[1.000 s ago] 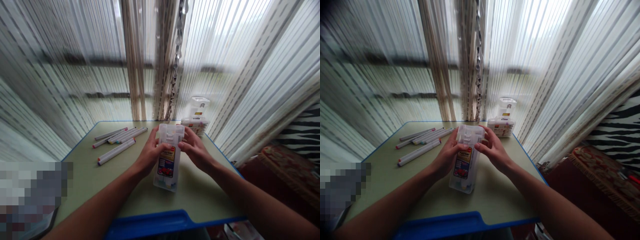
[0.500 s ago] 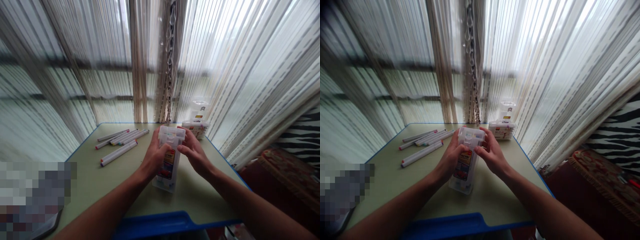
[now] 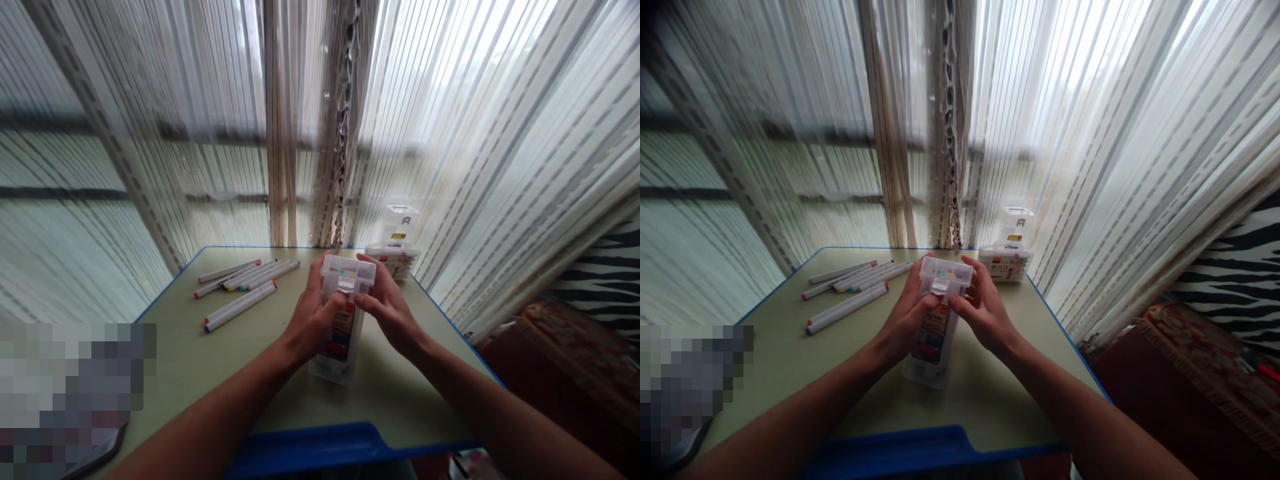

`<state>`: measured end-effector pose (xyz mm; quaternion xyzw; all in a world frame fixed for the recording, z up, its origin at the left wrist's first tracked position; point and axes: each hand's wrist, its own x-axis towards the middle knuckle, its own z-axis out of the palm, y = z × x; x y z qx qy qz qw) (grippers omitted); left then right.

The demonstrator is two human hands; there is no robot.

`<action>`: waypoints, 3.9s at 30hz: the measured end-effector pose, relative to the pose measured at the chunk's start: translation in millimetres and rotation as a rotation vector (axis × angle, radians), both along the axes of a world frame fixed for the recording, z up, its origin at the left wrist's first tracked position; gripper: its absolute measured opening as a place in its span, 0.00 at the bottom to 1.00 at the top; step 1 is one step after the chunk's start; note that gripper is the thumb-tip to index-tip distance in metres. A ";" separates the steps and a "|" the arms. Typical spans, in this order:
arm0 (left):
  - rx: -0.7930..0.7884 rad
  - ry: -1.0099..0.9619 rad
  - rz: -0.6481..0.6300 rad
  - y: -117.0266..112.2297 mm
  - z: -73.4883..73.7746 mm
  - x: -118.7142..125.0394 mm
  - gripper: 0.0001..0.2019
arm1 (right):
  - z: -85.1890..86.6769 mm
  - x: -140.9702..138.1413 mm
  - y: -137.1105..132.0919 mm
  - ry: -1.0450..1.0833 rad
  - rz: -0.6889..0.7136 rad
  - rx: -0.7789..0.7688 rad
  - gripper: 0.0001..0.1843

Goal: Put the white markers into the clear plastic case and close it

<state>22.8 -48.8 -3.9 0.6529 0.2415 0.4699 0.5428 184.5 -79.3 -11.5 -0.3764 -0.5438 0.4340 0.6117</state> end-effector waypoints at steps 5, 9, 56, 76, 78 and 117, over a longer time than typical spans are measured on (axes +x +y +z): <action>-0.024 -0.007 0.029 -1.4 1.4 2.5 0.33 | 2.1 -1.2 -2.0 -0.005 -0.009 -0.001 0.38; -0.050 -0.021 0.047 -2.9 3.0 4.4 0.31 | 8.5 -5.0 -3.2 -0.010 -0.039 -0.006 0.35; -0.049 -0.072 0.148 -0.3 9.0 -0.4 0.21 | 25.8 -24.1 9.3 -0.124 -0.156 0.077 0.20; -0.187 -0.218 0.223 21.9 4.5 -5.5 0.20 | -7.1 -1.3 7.1 -0.073 0.054 -0.129 0.33; -0.192 -0.243 0.225 24.2 4.8 -7.0 0.20 | -8.4 -1.1 6.9 -0.093 0.113 -0.186 0.33; -0.302 0.008 -0.243 51.0 -12.9 -24.2 0.22 | -21.4 14.2 23.9 0.089 0.142 -0.139 0.25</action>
